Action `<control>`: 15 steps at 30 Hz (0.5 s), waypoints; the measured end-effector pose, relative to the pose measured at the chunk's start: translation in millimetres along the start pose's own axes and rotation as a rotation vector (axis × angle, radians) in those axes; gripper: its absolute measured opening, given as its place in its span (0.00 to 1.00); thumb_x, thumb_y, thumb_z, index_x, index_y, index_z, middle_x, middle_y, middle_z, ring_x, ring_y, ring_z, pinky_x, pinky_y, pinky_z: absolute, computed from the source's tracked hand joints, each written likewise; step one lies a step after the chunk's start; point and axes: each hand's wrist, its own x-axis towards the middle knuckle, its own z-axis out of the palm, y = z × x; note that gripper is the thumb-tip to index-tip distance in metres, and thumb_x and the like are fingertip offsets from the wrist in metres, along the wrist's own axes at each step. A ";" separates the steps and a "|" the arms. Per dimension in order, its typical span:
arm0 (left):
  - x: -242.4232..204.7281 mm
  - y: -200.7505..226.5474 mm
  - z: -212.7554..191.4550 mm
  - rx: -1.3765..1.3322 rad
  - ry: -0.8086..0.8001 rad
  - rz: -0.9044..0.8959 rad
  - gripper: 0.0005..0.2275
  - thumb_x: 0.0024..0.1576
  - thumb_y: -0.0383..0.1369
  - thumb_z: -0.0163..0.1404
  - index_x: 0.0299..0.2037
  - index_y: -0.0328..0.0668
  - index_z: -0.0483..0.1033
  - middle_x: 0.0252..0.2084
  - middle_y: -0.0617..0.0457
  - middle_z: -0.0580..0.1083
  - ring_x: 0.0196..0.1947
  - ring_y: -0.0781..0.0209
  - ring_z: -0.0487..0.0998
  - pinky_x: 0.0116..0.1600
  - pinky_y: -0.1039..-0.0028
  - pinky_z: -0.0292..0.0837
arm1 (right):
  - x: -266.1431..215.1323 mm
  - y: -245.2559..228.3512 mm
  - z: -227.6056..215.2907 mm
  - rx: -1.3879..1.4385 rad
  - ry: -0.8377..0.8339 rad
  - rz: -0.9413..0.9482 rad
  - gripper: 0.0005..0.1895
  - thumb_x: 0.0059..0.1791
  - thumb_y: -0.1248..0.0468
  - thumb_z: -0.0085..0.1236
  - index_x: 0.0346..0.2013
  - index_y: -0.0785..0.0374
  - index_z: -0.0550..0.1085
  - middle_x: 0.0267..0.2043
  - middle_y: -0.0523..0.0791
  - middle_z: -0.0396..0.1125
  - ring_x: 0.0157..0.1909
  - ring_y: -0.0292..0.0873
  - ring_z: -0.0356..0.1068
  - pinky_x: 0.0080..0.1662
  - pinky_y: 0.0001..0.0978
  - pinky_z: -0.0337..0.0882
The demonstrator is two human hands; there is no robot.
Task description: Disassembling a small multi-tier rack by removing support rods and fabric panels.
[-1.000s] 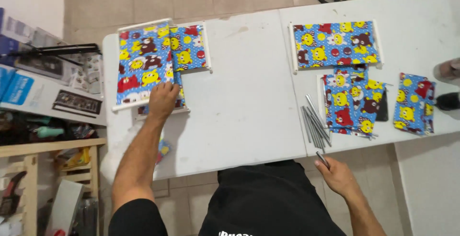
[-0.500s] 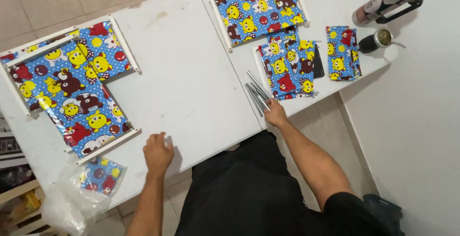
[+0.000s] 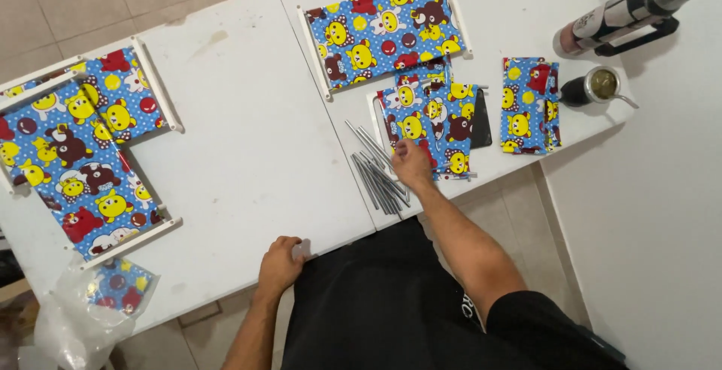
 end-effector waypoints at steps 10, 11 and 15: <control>77.2 139.9 23.4 -0.242 -0.054 -0.031 0.20 0.57 0.35 0.55 0.61 0.48 0.74 0.60 0.48 0.73 0.62 0.49 0.75 0.62 0.59 0.73 | 103.4 35.4 -59.3 -0.067 0.049 0.136 0.28 0.44 0.49 0.68 0.54 0.56 0.73 0.48 0.46 0.74 0.54 0.51 0.74 0.53 0.45 0.73; 75.4 155.6 15.0 -0.239 -0.052 -0.038 0.20 0.57 0.35 0.55 0.61 0.48 0.74 0.60 0.48 0.73 0.62 0.49 0.75 0.62 0.59 0.73 | 113.5 44.3 -54.2 -0.063 0.043 0.134 0.28 0.44 0.49 0.68 0.54 0.56 0.73 0.48 0.46 0.74 0.54 0.51 0.74 0.53 0.45 0.73; 70.4 199.5 -15.2 -0.339 -0.023 0.013 0.19 0.57 0.33 0.55 0.60 0.43 0.75 0.58 0.45 0.74 0.61 0.46 0.76 0.63 0.59 0.73 | 102.2 23.4 -84.3 0.060 0.031 0.020 0.20 0.46 0.53 0.67 0.49 0.57 0.79 0.46 0.50 0.74 0.54 0.55 0.73 0.53 0.46 0.72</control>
